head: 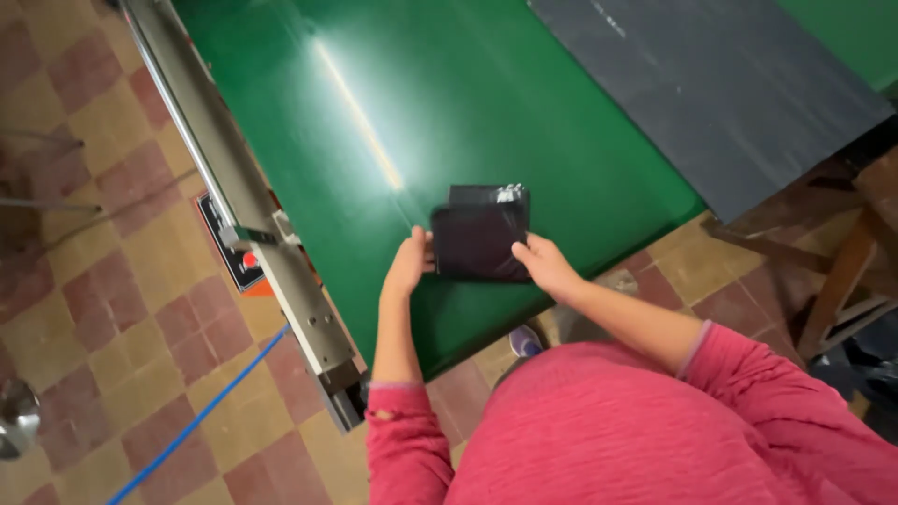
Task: Folding black plastic bags on a conveyor belt and placing them into a plastic crate.
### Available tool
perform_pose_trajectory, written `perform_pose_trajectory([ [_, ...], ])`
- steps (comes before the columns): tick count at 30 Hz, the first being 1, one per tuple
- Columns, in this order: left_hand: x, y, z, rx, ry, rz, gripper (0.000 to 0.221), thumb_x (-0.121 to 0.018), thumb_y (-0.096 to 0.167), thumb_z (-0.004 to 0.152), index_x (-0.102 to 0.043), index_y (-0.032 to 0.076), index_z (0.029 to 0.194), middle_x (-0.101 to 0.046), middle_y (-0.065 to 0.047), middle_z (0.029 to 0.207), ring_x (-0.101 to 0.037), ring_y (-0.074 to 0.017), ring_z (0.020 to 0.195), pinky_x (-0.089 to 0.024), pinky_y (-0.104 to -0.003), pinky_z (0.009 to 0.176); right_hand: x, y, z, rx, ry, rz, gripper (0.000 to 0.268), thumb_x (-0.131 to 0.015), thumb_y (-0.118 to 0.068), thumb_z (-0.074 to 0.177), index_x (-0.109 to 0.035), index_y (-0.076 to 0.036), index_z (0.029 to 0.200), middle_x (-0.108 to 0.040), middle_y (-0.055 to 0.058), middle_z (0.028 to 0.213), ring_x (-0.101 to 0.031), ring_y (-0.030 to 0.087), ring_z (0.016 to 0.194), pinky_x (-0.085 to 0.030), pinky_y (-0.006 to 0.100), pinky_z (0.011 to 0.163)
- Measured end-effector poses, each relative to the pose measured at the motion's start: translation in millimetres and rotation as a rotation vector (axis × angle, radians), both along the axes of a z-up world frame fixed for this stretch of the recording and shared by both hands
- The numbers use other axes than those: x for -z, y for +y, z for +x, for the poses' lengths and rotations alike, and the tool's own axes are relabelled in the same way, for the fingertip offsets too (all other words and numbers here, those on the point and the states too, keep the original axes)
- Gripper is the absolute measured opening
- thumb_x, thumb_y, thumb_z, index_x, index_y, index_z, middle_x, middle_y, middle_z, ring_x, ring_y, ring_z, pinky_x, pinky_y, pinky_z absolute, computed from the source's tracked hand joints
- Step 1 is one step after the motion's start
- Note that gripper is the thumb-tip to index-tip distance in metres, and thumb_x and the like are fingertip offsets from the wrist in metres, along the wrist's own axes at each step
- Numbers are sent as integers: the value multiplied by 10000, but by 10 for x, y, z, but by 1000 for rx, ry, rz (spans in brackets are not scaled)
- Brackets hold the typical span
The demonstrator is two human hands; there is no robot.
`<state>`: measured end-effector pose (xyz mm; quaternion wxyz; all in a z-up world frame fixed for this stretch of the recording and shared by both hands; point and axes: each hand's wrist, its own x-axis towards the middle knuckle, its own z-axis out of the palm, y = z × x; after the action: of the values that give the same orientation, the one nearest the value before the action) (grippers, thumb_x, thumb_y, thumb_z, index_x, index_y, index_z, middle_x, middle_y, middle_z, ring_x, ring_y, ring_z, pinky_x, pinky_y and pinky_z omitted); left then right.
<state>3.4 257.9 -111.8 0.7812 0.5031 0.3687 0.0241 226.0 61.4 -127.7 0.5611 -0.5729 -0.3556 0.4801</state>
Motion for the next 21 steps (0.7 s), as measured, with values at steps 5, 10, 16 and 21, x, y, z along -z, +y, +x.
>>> perform_pose_trajectory([
  [5,-474,-490,265,-168,451,1294,503,-609,520,993,-588,35,863,-668,-179,813,-653,-420,773,-508,-498,658,-117,454,383,-48,620,-570,261,-480,-254,1017,-561,-80,1194,-698,149,1209,-712,342,1059,-590,543,846],
  [10,-943,-673,648,-254,801,1387,472,-645,531,967,-596,69,885,-687,-172,864,-648,-442,796,-507,-554,654,-409,127,521,-145,564,-462,287,-484,-267,1042,-564,-42,1201,-703,186,1170,-703,348,993,-595,504,777],
  [16,-1552,-1413,1731,-174,605,1774,671,-791,487,747,-611,65,1237,-611,-130,1289,-540,-386,1230,-449,-564,932,-1249,-1279,1976,-113,-495,-15,354,-740,-296,873,-688,-63,1135,-735,127,1077,-686,292,975,-561,420,852],
  [21,-1044,-2302,3194,487,212,1927,612,-610,272,907,-502,138,1495,-432,-100,1610,-362,-326,1521,-330,-621,1157,-1588,-1709,3416,-85,-1440,91,921,-852,-447,598,-529,-9,1340,-528,207,1402,-466,397,1351,-350,560,1129],
])
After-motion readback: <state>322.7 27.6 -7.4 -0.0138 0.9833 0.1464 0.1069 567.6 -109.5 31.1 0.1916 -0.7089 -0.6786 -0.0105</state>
